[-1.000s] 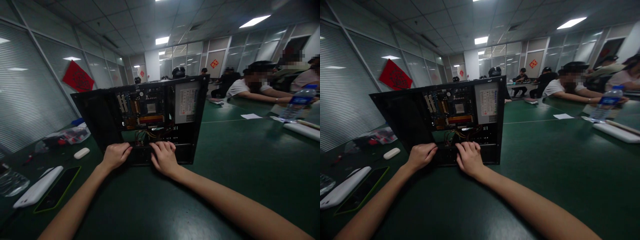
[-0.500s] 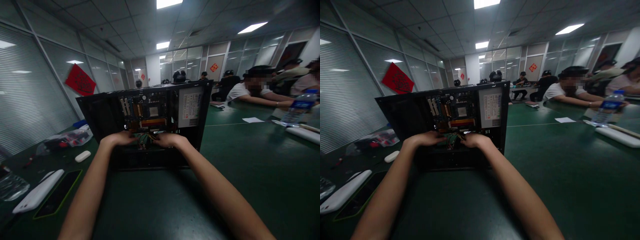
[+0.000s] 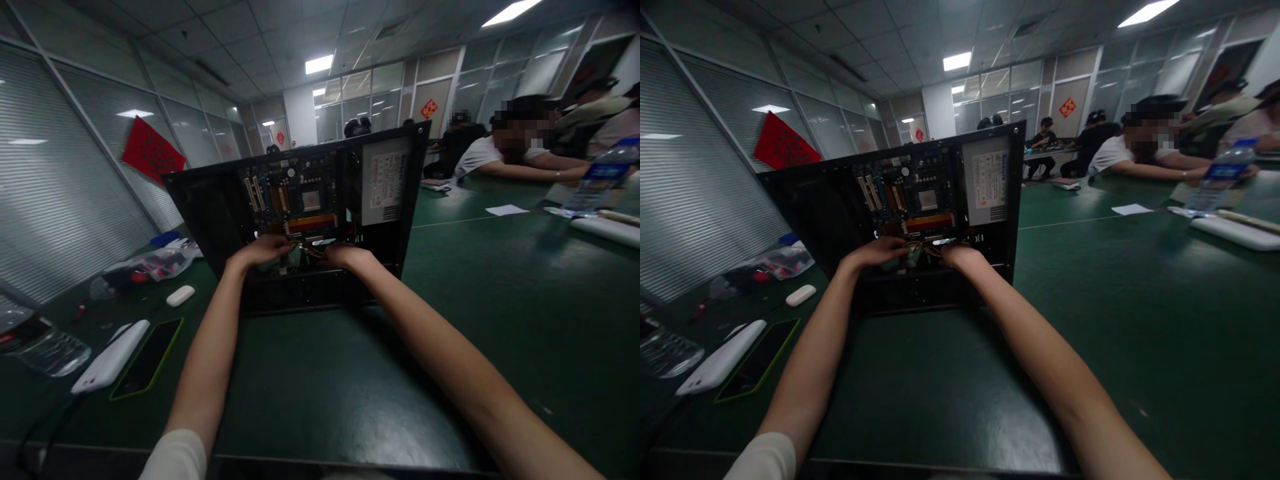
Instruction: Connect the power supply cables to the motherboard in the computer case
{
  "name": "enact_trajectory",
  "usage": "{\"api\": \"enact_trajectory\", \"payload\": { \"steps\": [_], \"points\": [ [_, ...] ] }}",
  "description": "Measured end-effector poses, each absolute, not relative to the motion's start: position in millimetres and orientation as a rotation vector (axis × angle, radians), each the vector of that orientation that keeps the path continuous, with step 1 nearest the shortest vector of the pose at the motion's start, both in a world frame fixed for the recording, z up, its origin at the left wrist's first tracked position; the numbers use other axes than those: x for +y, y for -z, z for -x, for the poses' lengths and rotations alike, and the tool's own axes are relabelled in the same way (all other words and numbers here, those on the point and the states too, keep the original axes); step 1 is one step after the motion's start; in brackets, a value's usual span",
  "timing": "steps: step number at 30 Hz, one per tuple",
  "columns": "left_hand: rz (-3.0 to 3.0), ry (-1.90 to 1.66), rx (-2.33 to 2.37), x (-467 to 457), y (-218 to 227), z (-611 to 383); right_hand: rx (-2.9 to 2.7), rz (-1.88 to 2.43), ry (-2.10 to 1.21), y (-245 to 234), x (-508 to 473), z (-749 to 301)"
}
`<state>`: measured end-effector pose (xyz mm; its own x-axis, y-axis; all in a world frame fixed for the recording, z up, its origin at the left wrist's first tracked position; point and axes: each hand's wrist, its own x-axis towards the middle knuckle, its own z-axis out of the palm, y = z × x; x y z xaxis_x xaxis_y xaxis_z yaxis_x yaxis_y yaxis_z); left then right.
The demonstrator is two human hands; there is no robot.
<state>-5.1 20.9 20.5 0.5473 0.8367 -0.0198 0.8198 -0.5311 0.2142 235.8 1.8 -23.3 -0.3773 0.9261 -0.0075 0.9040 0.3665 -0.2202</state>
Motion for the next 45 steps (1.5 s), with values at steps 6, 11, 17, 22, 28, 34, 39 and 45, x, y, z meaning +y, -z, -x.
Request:
{"api": "enact_trajectory", "payload": {
  "steps": [6,11,17,22,28,34,39,45],
  "points": [
    [-2.710,-0.428,1.475,-8.4,-56.3,5.5,-2.556,1.585,-0.378,19.2,-2.6,-234.4],
    [-2.757,-0.633,1.450,-23.8,-72.6,12.3,-2.568,1.478,-0.454,22.1,1.1,-233.6],
    [-2.682,-0.788,1.522,-32.4,-82.2,22.0,-2.578,1.458,-0.511,20.7,-0.6,-234.1],
    [-2.609,-0.978,1.481,-40.2,-86.3,20.0,-2.584,1.462,-0.525,18.8,-2.9,-232.9],
    [-2.576,-1.120,1.515,-43.0,-87.6,17.0,-2.448,1.362,-0.458,18.5,-4.6,-230.5],
    [-2.604,-0.981,1.565,-39.9,-88.8,29.4,-2.136,1.165,-0.340,8.5,-11.1,-225.6],
    [-2.723,-0.595,1.573,-41.3,-90.3,31.2,-1.890,0.987,-0.334,-18.2,-21.6,-231.1],
    [-2.650,-0.118,1.691,-32.1,-79.5,30.6,-1.786,0.909,-0.456,-36.0,-43.4,-228.4]
  ]
}}
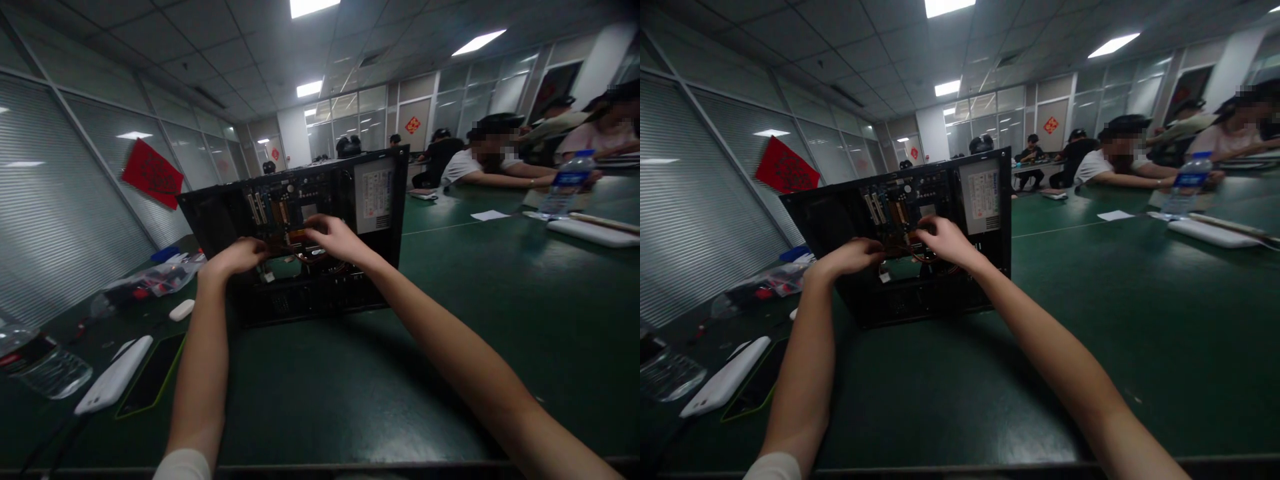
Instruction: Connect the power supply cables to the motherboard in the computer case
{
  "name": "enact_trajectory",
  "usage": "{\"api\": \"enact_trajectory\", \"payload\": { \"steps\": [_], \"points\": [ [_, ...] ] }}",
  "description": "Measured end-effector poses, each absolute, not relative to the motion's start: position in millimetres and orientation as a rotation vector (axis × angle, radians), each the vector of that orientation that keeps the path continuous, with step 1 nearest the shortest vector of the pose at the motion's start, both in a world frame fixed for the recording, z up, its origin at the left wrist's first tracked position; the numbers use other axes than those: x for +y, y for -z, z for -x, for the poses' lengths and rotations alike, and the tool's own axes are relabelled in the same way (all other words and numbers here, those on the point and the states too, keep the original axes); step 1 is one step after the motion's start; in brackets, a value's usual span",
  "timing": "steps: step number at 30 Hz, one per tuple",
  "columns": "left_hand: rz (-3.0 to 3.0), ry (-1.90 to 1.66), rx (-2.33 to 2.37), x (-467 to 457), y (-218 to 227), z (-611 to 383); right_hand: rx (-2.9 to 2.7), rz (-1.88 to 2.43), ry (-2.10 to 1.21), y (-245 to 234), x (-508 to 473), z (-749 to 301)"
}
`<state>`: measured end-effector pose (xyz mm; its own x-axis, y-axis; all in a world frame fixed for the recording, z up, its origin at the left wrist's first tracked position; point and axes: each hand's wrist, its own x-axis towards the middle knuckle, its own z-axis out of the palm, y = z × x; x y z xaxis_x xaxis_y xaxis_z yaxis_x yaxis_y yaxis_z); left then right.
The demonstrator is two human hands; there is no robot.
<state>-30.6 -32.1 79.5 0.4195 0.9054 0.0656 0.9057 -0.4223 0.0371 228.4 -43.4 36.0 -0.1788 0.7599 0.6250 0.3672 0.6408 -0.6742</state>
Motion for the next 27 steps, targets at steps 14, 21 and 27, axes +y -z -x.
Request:
{"api": "enact_trajectory", "payload": {
  "steps": [14,21,27],
  "points": [
    [3.019,0.153,-1.379,-38.8,-66.0,-7.2,-1.410,0.669,-0.810,-36.6,-40.6,-218.2],
    [2.986,0.058,-1.206,-54.2,-71.5,-15.9,-1.210,0.608,-0.696,-30.5,-35.1,-212.8],
    [2.936,0.081,-1.068,-67.2,-78.4,-22.8,-0.946,0.369,-0.886,-35.0,-35.0,-214.5]
  ]
}}
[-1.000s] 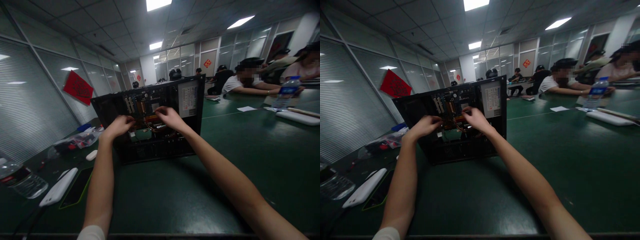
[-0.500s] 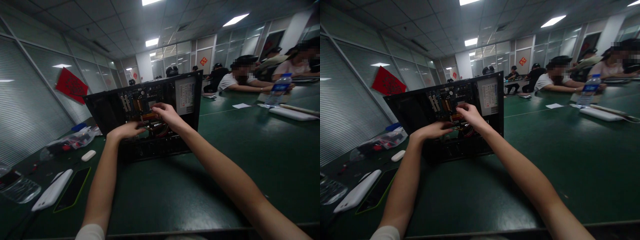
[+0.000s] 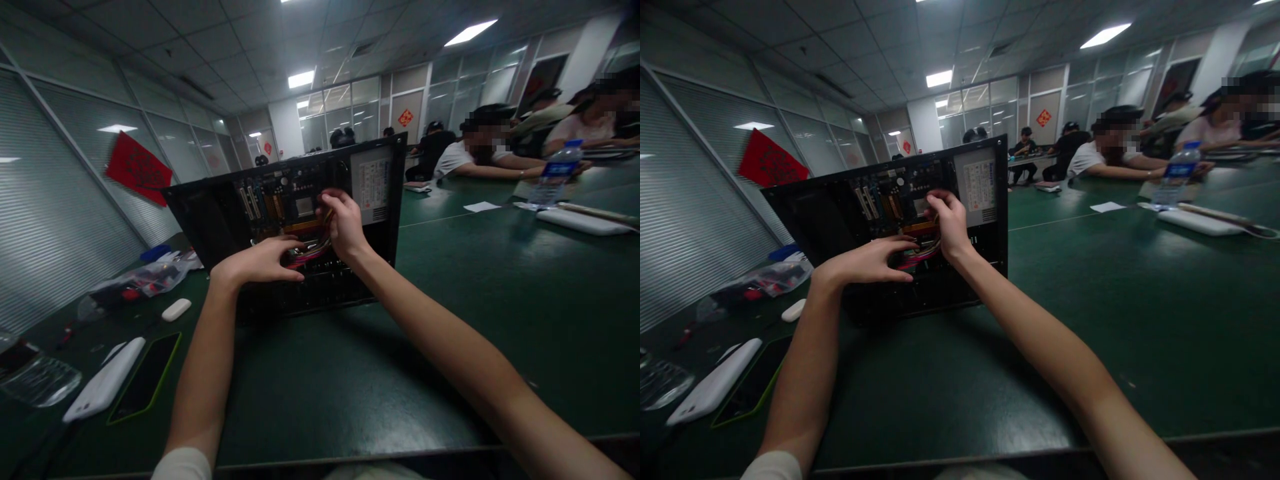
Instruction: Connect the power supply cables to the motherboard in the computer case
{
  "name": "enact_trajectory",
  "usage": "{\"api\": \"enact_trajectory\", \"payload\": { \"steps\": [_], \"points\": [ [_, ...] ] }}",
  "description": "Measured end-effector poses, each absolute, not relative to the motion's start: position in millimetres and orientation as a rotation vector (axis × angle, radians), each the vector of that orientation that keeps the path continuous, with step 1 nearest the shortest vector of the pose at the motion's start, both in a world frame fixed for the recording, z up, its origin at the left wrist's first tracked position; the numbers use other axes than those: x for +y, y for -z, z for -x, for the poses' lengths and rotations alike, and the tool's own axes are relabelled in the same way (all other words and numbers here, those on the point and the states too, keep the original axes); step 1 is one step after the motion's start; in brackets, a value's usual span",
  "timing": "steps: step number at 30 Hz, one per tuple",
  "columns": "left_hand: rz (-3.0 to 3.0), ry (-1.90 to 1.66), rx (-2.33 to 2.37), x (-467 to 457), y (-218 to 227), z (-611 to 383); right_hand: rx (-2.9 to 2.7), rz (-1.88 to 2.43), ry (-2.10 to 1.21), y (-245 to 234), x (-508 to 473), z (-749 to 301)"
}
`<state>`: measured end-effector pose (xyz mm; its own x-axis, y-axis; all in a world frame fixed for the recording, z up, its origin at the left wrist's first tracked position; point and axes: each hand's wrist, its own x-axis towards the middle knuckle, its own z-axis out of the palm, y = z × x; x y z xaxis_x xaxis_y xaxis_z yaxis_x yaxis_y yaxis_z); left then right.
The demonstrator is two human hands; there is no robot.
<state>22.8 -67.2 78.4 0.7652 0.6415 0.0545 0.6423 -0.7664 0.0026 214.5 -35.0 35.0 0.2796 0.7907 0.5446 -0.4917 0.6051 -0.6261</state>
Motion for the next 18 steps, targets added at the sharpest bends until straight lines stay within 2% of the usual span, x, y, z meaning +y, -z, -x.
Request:
{"api": "enact_trajectory", "payload": {
  "steps": [9,18],
  "points": [
    [3.000,0.243,-1.042,-102.7,-101.3,-21.0,-0.880,0.257,-1.092,-42.7,-47.6,-213.5],
    [2.848,0.858,-1.046,-130.5,-121.2,-1.1,-1.029,0.382,-1.208,-47.9,-49.1,-221.7]
  ]
}}
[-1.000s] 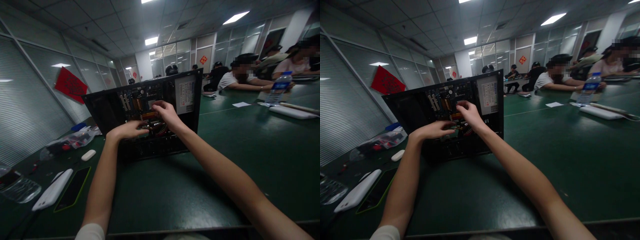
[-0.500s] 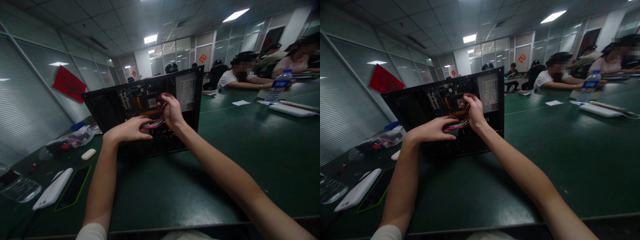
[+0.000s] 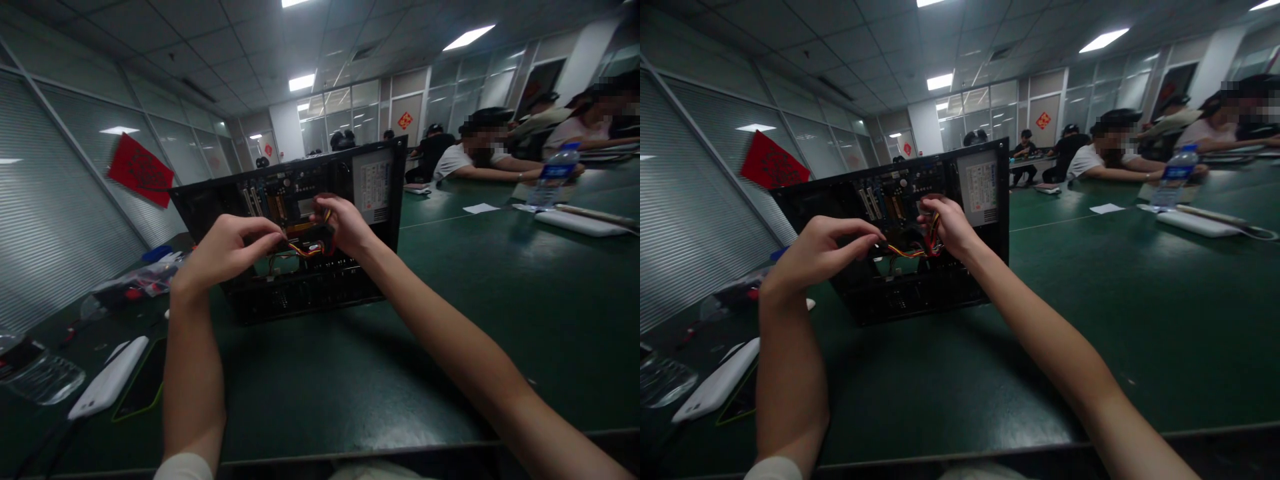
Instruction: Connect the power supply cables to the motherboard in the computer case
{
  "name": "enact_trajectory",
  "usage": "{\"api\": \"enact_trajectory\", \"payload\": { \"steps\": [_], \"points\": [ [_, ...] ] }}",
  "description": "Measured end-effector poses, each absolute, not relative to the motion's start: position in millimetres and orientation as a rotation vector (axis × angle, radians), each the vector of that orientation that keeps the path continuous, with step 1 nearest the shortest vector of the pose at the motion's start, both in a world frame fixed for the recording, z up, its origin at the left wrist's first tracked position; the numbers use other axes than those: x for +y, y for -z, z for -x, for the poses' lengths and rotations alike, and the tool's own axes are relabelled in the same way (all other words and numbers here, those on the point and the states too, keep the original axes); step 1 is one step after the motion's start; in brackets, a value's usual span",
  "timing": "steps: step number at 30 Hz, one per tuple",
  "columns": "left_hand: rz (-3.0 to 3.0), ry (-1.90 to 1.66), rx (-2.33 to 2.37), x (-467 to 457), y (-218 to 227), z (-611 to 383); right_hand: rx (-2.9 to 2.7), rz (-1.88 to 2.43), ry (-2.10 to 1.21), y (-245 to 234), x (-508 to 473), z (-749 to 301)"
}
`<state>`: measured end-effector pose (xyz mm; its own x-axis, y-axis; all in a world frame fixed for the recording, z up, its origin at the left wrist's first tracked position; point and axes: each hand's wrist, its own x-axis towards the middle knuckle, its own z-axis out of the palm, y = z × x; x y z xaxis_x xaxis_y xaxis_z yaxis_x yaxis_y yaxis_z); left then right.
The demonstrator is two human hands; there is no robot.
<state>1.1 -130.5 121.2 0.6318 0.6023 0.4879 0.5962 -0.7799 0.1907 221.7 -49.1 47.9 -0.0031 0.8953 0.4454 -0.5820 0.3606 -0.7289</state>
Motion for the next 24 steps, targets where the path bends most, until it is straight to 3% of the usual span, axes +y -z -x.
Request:
{"api": "enact_trajectory", "payload": {
  "steps": [3,11,24],
  "points": [
    [-2.826,-0.918,1.049,-133.8,-122.7,0.0,-1.031,0.429,-1.234,-48.6,-53.1,-218.1],
    [-2.877,-0.578,0.886,-117.0,-107.7,-8.6,-0.997,0.433,-1.248,-47.1,-56.5,-210.8],
    [-2.996,-0.758,0.733,-123.8,-102.0,-29.4,-1.034,0.456,-1.260,-39.1,-49.8,-201.0]
  ]
}}
